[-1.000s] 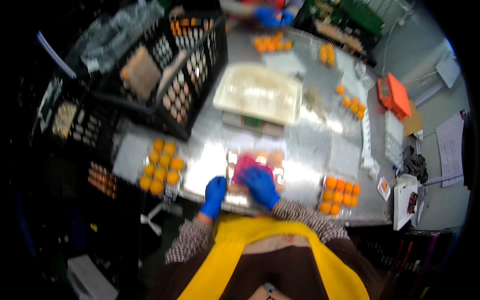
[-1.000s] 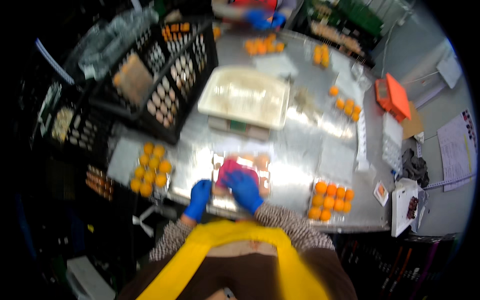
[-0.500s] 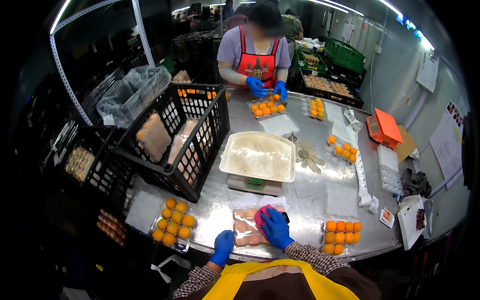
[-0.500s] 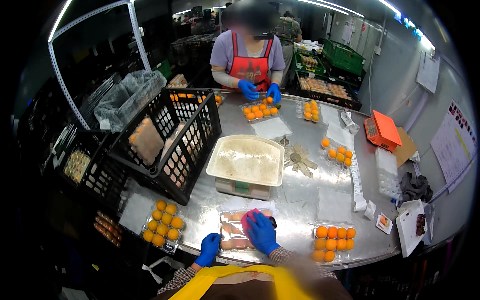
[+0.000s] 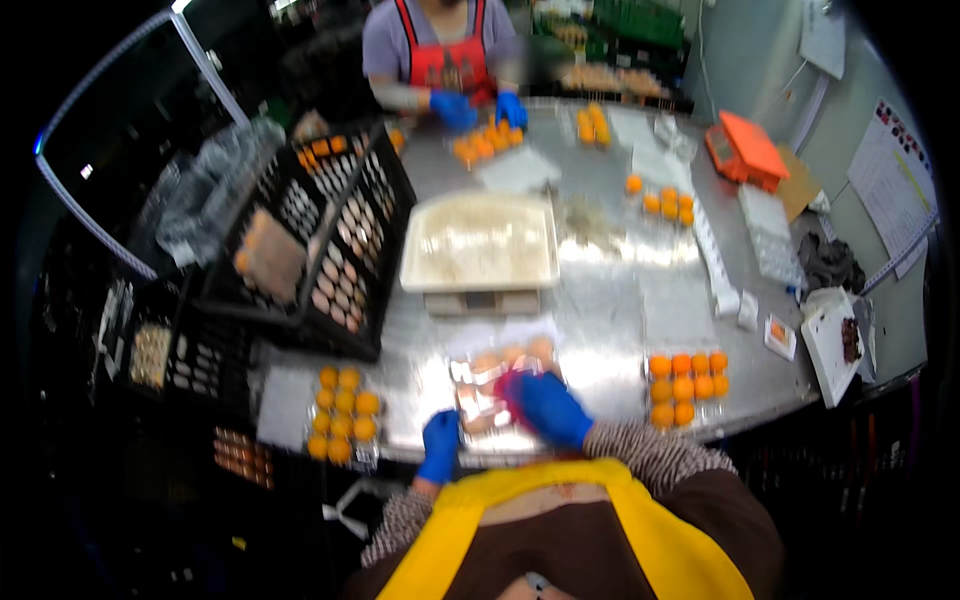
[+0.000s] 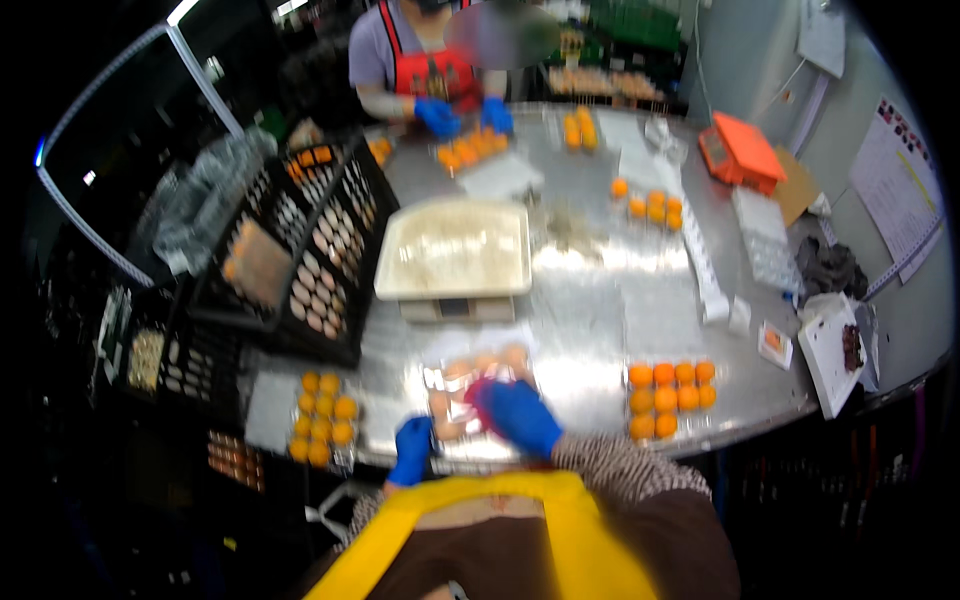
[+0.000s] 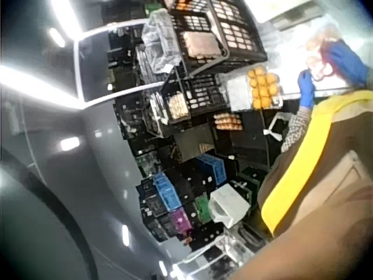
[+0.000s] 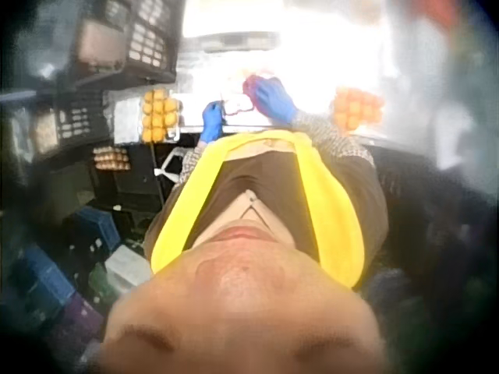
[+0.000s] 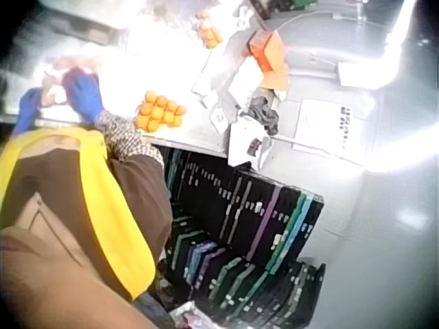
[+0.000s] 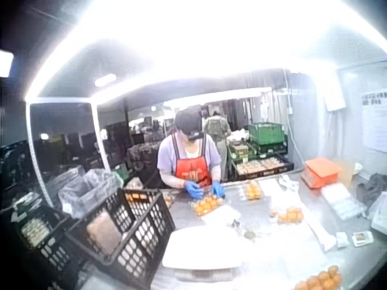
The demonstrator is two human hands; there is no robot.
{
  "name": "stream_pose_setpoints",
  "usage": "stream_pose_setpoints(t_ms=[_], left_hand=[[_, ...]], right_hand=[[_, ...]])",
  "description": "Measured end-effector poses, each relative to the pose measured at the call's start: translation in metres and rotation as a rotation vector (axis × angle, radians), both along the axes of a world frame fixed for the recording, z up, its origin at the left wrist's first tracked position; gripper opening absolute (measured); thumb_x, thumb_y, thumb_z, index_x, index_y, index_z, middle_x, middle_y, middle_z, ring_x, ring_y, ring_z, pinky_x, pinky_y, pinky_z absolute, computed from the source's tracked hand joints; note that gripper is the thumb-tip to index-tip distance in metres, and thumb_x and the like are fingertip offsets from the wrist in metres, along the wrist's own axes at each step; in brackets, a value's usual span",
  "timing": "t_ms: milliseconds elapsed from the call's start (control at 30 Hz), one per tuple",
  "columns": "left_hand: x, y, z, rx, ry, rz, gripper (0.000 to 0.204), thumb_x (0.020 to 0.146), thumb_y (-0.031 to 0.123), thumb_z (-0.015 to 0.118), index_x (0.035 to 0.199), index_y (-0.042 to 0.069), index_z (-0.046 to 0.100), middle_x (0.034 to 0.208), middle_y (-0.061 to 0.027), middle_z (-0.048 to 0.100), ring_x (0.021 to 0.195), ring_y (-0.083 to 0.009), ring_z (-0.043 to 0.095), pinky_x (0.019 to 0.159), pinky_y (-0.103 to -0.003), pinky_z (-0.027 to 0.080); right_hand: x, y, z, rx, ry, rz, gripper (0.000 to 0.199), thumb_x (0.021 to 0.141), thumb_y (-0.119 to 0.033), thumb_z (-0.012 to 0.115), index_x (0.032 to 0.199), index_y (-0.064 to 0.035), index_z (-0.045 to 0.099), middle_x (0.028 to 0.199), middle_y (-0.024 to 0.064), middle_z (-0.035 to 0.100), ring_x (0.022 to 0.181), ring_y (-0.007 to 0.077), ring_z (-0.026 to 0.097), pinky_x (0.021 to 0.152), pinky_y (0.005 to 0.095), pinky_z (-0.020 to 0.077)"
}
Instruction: The person places persimmons into plastic trays, wipes down a tray with a cloth, applies a clear plastic wrap to the tray, and attaches a label to the packaging.
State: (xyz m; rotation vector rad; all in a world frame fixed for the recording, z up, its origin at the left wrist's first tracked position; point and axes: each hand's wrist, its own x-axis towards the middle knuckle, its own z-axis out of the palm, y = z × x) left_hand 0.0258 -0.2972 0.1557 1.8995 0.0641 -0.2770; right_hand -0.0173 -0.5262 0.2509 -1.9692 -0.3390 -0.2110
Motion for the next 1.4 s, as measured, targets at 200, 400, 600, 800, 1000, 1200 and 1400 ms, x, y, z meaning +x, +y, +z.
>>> stream_pose_setpoints(t_ms=[200,400,600,800,1000,1200,1400], left_hand=[[0.011,-0.011,-0.006,-0.098,0.042,0.031,0.018,0.084,0.012,0.054,0.091,-0.002,0.061,0.076,-0.0039,0.061,0.065,-0.0085,0.053,0.058,-0.023,0.044],[-0.001,0.0,0.0,-0.143,0.117,0.066,0.016,0.085,0.01,0.056,0.094,-0.002,0.061,0.079,-0.0019,0.061,0.065,-0.0061,0.05,0.057,-0.019,0.041],[-0.002,-0.003,-0.002,-0.163,0.054,0.105,0.016,0.084,0.011,0.057,0.091,-0.002,0.06,0.078,-0.0026,0.06,0.066,-0.0066,0.051,0.058,-0.019,0.042],[0.004,-0.003,-0.001,-0.157,0.116,0.075,0.015,0.084,0.009,0.057,0.093,-0.002,0.059,0.08,-0.0033,0.061,0.068,-0.0072,0.053,0.061,-0.019,0.044],[0.004,0.011,-0.024,-0.334,0.138,0.118,0.015,0.084,0.01,0.058,0.093,-0.002,0.059,0.082,-0.0035,0.061,0.07,-0.0082,0.054,0.061,-0.02,0.046],[0.005,-0.001,-0.008,-0.171,0.118,0.088,0.016,0.085,0.011,0.056,0.093,-0.002,0.06,0.082,-0.0035,0.061,0.069,-0.0081,0.053,0.063,-0.02,0.043],[0.003,0.002,-0.011,-0.134,0.124,0.101,0.015,0.083,0.008,0.055,0.093,-0.002,0.059,0.083,-0.0049,0.062,0.073,-0.0098,0.055,0.067,-0.021,0.044]], right_hand=[[0.055,0.006,-0.034,-0.633,-0.258,-0.036,0.045,0.071,-0.015,0.056,0.115,-0.0084,0.05,0.118,0.0132,0.048,0.107,0.0298,0.047,0.087,0.0408,0.0383],[-0.007,0.023,-0.034,-0.541,-0.331,0.114,0.045,0.076,-0.016,0.059,0.12,-0.0131,0.048,0.128,0.0082,0.043,0.115,0.0254,0.043,0.094,0.0382,0.036],[0.014,-0.029,-0.038,-0.602,-0.21,-0.244,0.045,0.074,-0.013,0.054,0.119,-0.0107,0.048,0.123,0.0101,0.045,0.116,0.0294,0.042,0.092,0.0398,0.0357],[0.021,0.054,-0.058,-0.561,-0.325,-0.014,0.045,0.07,-0.007,0.053,0.115,-0.0127,0.05,0.122,0.0089,0.045,0.111,0.0279,0.046,0.092,0.0397,0.0378],[0.003,0.014,-0.013,0.311,0.435,0.396,0.043,0.078,-0.008,0.055,0.12,-0.0087,0.049,0.116,0.0137,0.052,0.103,0.0233,0.051,0.088,0.0312,0.0418],[0.021,-0.063,-0.054,1.11,0.582,-0.081,0.036,0.091,-0.009,0.037,0.126,0.0009,0.038,0.122,0.0145,0.047,0.11,0.0234,0.048,0.098,0.0314,0.0367],[0.045,-0.014,-0.059,1.037,0.543,-0.098,0.035,0.091,-0.017,0.04,0.122,-0.0014,0.042,0.121,0.0124,0.049,0.112,0.0234,0.046,0.099,0.0346,0.0346]])
